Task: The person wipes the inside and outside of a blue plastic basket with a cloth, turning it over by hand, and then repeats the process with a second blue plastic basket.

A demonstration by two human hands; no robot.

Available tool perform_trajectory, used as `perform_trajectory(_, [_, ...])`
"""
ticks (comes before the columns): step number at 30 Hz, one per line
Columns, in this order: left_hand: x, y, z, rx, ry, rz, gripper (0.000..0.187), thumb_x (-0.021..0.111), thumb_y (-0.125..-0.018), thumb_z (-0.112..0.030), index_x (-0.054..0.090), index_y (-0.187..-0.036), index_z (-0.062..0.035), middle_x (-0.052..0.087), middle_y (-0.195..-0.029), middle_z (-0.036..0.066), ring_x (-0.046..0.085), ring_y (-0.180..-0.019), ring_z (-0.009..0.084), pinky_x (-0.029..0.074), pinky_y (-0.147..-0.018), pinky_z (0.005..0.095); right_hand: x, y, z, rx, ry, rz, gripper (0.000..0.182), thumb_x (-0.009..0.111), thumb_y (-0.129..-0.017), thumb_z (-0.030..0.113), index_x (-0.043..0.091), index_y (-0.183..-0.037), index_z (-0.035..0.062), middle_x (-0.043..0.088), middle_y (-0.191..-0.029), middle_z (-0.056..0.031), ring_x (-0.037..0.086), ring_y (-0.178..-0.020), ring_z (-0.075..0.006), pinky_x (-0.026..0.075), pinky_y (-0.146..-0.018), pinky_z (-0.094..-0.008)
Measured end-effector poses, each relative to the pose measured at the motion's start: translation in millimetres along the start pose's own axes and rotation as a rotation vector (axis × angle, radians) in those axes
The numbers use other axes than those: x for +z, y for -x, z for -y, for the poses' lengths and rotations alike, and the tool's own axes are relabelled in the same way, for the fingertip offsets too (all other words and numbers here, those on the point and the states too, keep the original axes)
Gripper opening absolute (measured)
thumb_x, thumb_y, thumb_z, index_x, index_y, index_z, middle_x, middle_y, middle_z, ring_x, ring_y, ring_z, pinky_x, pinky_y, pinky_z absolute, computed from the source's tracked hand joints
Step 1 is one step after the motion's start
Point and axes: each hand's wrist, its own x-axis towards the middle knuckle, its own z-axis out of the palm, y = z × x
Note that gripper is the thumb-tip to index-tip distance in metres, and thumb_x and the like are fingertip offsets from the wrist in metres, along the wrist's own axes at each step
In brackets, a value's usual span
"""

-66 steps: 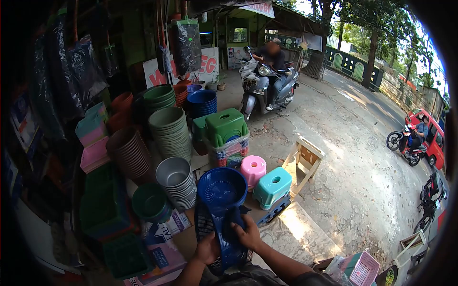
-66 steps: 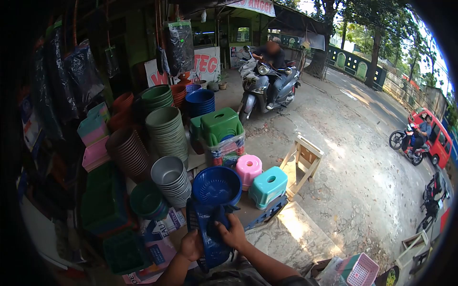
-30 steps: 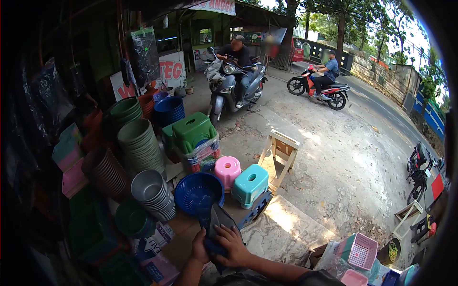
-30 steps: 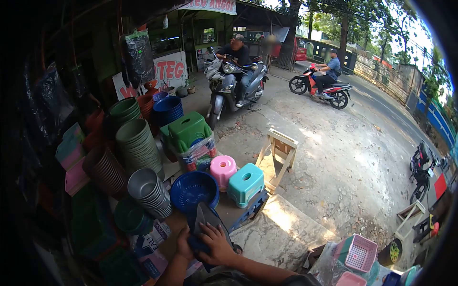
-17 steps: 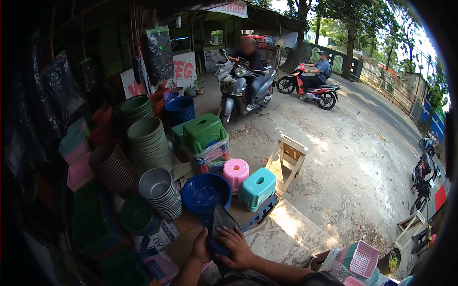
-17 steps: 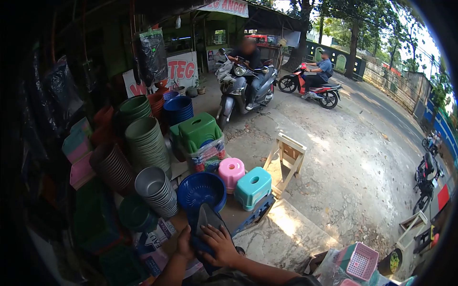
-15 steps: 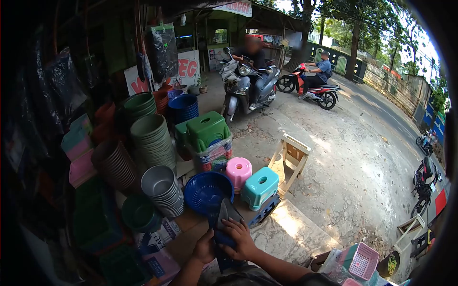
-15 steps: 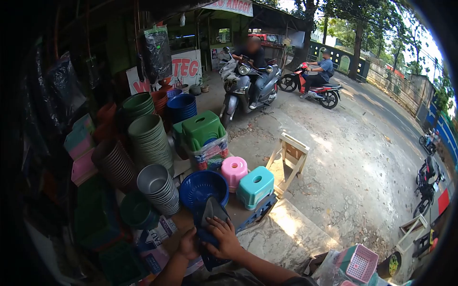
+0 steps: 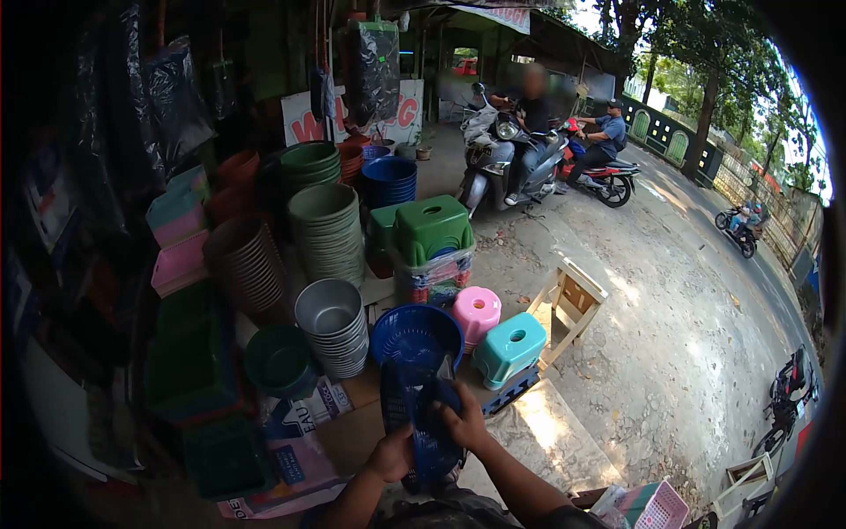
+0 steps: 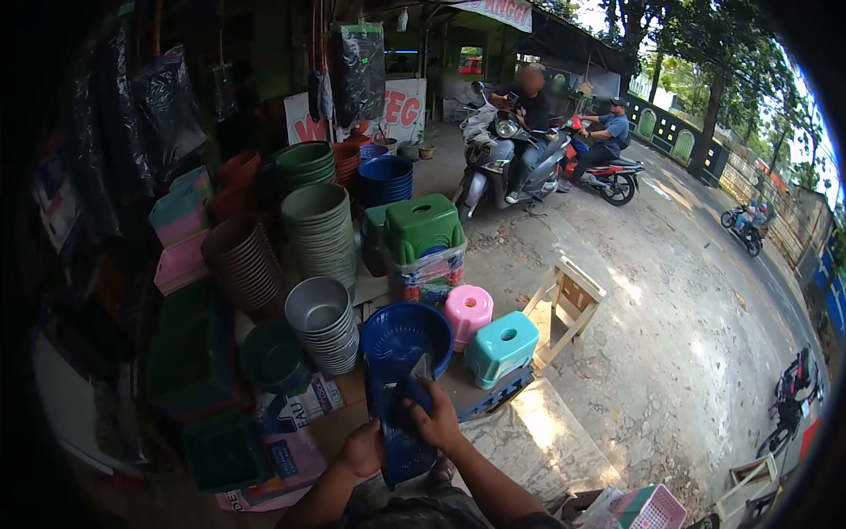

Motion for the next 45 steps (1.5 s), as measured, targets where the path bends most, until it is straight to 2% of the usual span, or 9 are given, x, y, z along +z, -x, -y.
perform_trajectory(7, [-4,18,-30,0.046,0.122,-0.216,0.052,0.055,-0.090,-0.042,0.047,-0.127,-0.0065,0.057,-0.120,0.011,0.056,-0.111,0.0273,0.044,-0.097,0.0454,47,55,14,-0.576,0.384,0.239,0.053,0.064,-0.080,0.027,0.051,-0.126,0.0038,0.049,-0.133,-0.0208,0.047,-0.121,-0.0372,0.036,-0.100,-0.0462])
perform_trajectory(12, [-18,18,-2,0.047,0.000,-0.173,0.057,0.053,-0.089,-0.048,0.046,-0.128,-0.0067,0.058,-0.119,0.011,0.057,-0.109,0.0287,0.044,-0.097,0.0450,34,-3,-10,-0.507,0.365,0.078,0.051,0.063,-0.081,0.029,0.052,-0.126,0.0082,0.048,-0.135,-0.0177,0.045,-0.124,-0.0362,0.034,-0.101,-0.0467])
perform_trajectory(15, [-12,16,-1,0.053,-0.039,-0.111,0.055,0.049,-0.090,-0.049,0.048,-0.127,-0.0094,0.058,-0.119,0.011,0.056,-0.112,0.0277,0.041,-0.100,0.0453,35,-8,-18,0.137,-0.027,0.176,0.052,0.062,-0.081,0.030,0.051,-0.127,0.0074,0.048,-0.135,-0.0175,0.045,-0.124,-0.0367,0.034,-0.100,-0.0473])
perform_trajectory(21, [-31,27,-8,0.060,0.177,-0.167,0.052,0.049,-0.092,-0.045,0.049,-0.125,-0.0059,0.059,-0.117,0.010,0.057,-0.109,0.0251,0.044,-0.096,0.0424,53,46,2,-0.615,0.474,0.255,0.056,0.062,-0.081,0.034,0.049,-0.128,0.0054,0.051,-0.130,-0.0220,0.046,-0.122,-0.0379,0.034,-0.099,-0.0484])
perform_trajectory(24, [-17,37,2,0.035,0.049,-0.236,0.049,0.050,-0.091,-0.043,0.051,-0.122,-0.0046,0.059,-0.114,0.011,0.058,-0.106,0.0248,0.046,-0.093,0.0415,33,6,-7,-0.474,0.323,0.115,0.057,0.061,-0.081,0.034,0.048,-0.128,0.0038,0.052,-0.127,-0.0229,0.047,-0.120,-0.0393,0.036,-0.098,-0.0473])
perform_trajectory(27, [-22,33,2,-0.033,-0.122,-0.188,0.045,0.051,-0.092,-0.038,0.052,-0.121,-0.0048,0.060,-0.112,0.011,0.059,-0.104,0.0245,0.047,-0.091,0.0412,20,-14,7,0.361,0.023,0.159,0.059,0.061,-0.081,0.031,0.045,-0.130,0.0018,0.051,-0.126,-0.0241,0.048,-0.118,-0.0413,0.038,-0.097,-0.0458])
perform_trajectory(37, [-39,38,-16,0.015,-0.021,-0.285,0.037,0.053,-0.090,-0.033,0.055,-0.118,-0.0077,0.061,-0.110,0.009,0.059,-0.101,0.0254,0.045,-0.093,0.0434,65,30,-8,-0.680,0.429,0.231,0.059,0.064,-0.076,0.022,0.044,-0.128,0.0000,0.050,-0.127,-0.0255,0.049,-0.116,-0.0426,0.039,-0.097,-0.0468])
perform_trajectory(43, [-18,39,-19,0.021,-0.033,-0.228,0.045,0.054,-0.090,-0.037,0.051,-0.124,-0.0083,0.060,-0.115,0.010,0.059,-0.105,0.0273,0.044,-0.095,0.0437,48,-9,0,0.251,-0.050,0.146,0.056,0.066,-0.074,0.021,0.049,-0.123,-0.0008,0.050,-0.129,-0.0215,0.049,-0.118,-0.0393,0.034,-0.102,-0.0468])
perform_trajectory(45, [-28,31,-26,0.087,0.009,-0.216,0.048,0.055,-0.090,-0.038,0.048,-0.127,-0.0081,0.059,-0.117,0.010,0.058,-0.106,0.0273,0.044,-0.095,0.0435,65,33,-2,-0.542,0.354,0.238,0.057,0.066,-0.073,0.024,0.050,-0.123,0.0011,0.050,-0.130,-0.0206,0.047,-0.120,-0.0385,0.036,-0.099,-0.0478])
